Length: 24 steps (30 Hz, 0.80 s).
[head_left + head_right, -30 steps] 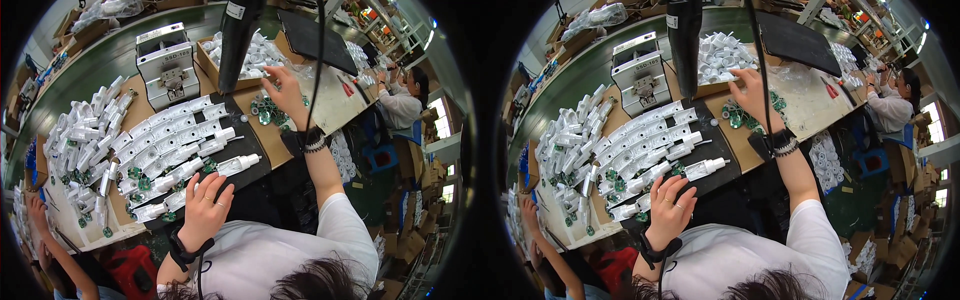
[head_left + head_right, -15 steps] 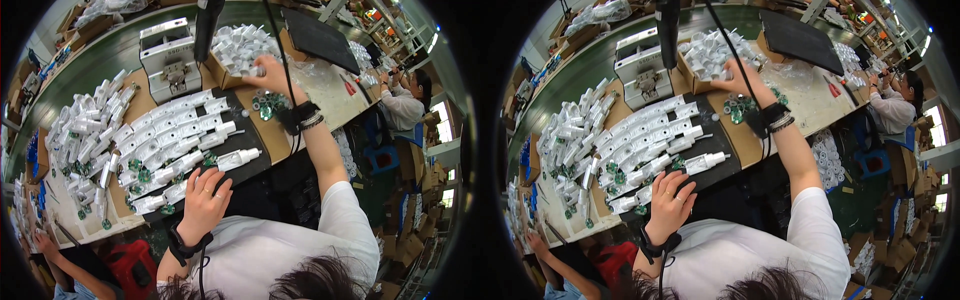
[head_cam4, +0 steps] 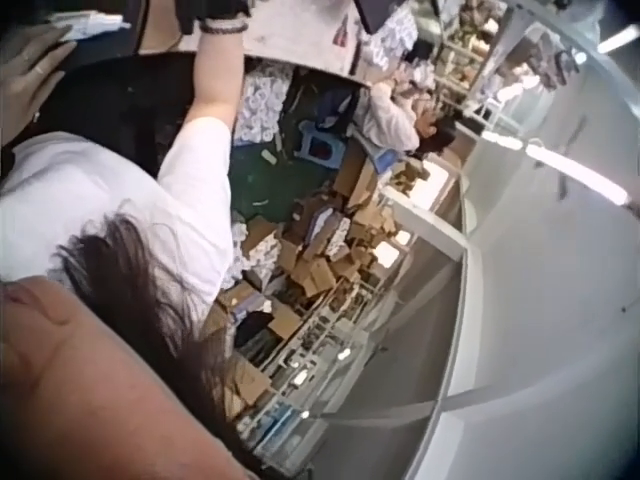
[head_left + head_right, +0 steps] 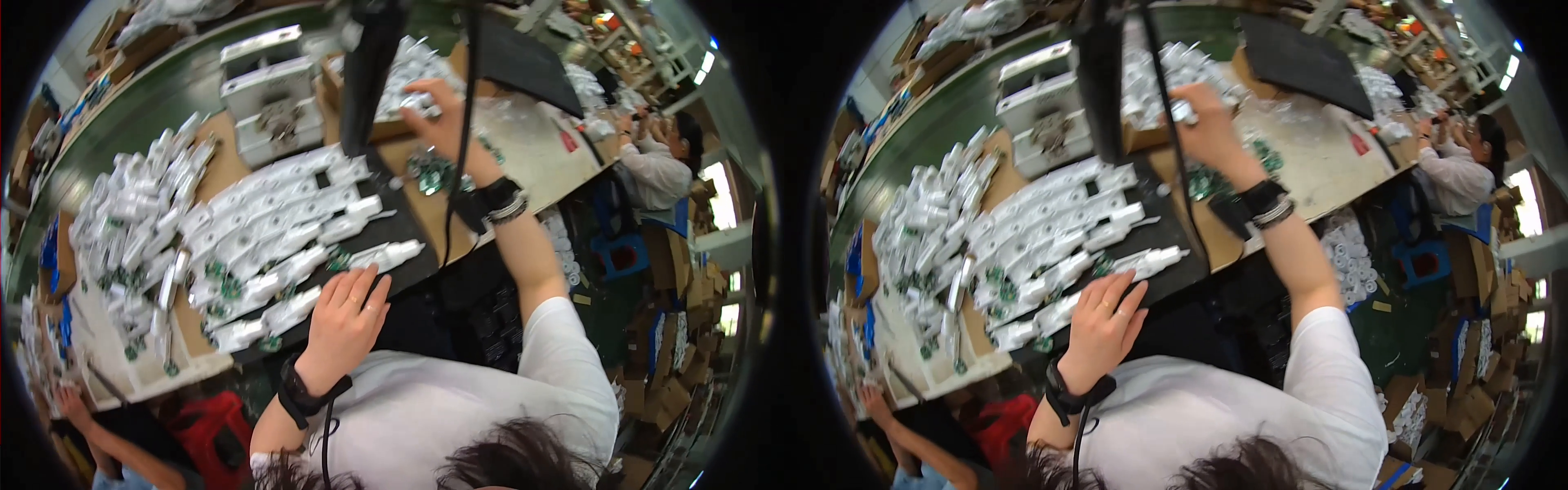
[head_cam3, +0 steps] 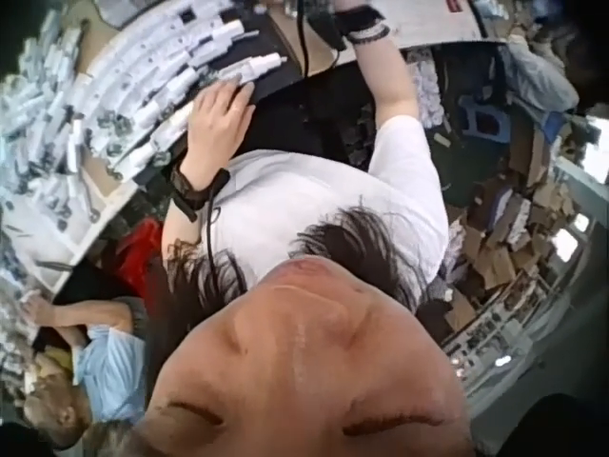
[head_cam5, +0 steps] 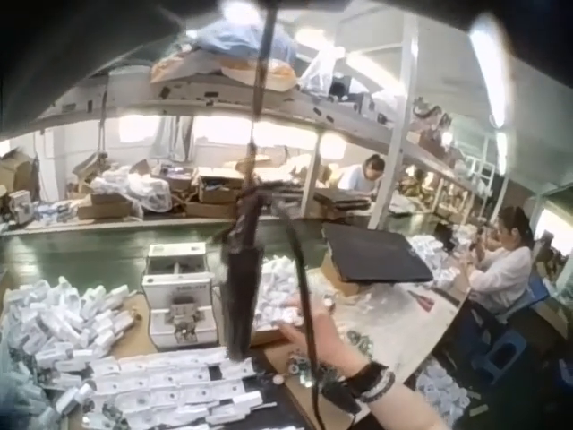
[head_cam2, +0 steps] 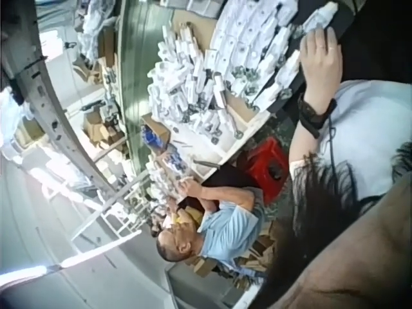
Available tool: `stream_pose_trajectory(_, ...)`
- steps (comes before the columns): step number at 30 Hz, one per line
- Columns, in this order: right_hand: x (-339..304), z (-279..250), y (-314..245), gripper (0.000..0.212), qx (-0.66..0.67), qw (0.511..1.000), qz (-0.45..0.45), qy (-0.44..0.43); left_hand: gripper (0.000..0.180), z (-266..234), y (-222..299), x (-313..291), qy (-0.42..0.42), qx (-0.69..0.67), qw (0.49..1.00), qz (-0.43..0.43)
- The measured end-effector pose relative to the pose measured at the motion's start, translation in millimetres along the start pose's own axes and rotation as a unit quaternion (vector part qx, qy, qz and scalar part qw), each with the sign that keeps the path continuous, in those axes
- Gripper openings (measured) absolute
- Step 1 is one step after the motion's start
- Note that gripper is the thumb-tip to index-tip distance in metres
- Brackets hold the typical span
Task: Assembling electronic circuit boards into plastic housings and using a power tool to secure components.
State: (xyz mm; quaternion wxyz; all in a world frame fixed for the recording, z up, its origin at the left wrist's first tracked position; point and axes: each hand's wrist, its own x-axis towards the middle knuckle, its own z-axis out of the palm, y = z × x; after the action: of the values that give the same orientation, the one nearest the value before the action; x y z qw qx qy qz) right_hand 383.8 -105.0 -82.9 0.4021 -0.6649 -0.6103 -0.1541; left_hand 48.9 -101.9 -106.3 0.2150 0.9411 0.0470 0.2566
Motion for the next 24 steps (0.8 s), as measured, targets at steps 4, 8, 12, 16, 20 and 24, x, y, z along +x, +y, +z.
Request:
stream_pose_trajectory(4,18,-4,-47,0.053,0.185,0.979,0.061,-0.054,0.034,11,-1,6,-0.022,0.017,0.999,0.031)
stream_pose_trajectory(8,36,-4,-74,0.069,0.302,0.948,0.03,-0.097,0.032,18,0,8,-0.046,0.054,0.997,0.012)
stream_pose_trajectory(12,44,1,-82,0.081,0.428,0.891,0.008,-0.152,0.032,26,3,9,-0.065,0.081,0.995,0.009)
stream_pose_trajectory(16,48,8,-107,0.088,0.452,0.877,0.005,-0.164,0.039,32,5,6,-0.078,0.071,0.994,-0.015)
stream_pose_trajectory(20,48,26,-124,0.091,0.397,0.909,-0.024,-0.122,0.039,32,6,7,-0.072,0.084,0.994,-0.023)
stream_pose_trajectory(24,54,35,-130,0.09,0.37,0.922,0.009,-0.11,0.04,32,7,7,-0.067,0.081,0.994,-0.029)
